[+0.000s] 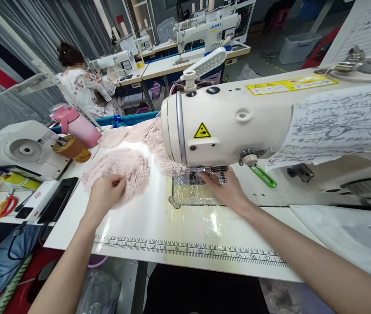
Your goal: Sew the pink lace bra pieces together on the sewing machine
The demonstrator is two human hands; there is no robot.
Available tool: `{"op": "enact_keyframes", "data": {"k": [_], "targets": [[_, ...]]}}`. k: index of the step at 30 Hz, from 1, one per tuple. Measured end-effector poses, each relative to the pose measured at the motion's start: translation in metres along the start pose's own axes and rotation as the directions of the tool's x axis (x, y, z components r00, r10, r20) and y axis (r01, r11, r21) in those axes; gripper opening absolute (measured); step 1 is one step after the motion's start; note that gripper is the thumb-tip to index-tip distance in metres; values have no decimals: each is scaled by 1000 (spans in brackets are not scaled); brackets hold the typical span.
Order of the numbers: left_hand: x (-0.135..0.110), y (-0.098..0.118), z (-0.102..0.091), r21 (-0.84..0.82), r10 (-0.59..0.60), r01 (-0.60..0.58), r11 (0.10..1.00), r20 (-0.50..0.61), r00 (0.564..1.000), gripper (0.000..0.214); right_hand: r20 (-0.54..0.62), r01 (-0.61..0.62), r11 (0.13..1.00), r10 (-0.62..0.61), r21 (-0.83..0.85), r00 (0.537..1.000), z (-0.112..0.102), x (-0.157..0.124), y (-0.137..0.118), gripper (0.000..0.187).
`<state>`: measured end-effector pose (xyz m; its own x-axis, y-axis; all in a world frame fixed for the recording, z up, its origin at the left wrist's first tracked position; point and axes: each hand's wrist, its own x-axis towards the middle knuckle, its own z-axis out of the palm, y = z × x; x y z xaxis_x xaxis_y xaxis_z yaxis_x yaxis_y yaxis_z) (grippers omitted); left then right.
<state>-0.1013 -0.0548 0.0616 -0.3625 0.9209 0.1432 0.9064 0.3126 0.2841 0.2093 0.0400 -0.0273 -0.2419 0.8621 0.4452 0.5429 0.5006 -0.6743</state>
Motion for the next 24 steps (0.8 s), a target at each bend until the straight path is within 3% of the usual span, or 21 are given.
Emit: {"op": "enact_keyframes", "data": {"k": [9, 17, 20, 24], "targets": [[5, -9, -10, -228, -172, 182, 956, 62, 983, 34, 17, -4, 1000, 4, -11, 1000, -13, -1, -12, 39], [1, -17, -22, -511, -227, 196, 837, 2, 974, 39, 7, 21, 998, -21, 63, 1000, -15, -1, -12, 25], [7, -26, -34, -565, -246, 144, 812, -109, 963, 34, 4, 30, 997, -30, 70, 1000, -15, -1, -12, 23], [22, -42, -55, -509, -242, 18, 861, -378, 894, 27, 20, 44, 997, -45, 61, 999, -14, 0, -10, 20]]}}
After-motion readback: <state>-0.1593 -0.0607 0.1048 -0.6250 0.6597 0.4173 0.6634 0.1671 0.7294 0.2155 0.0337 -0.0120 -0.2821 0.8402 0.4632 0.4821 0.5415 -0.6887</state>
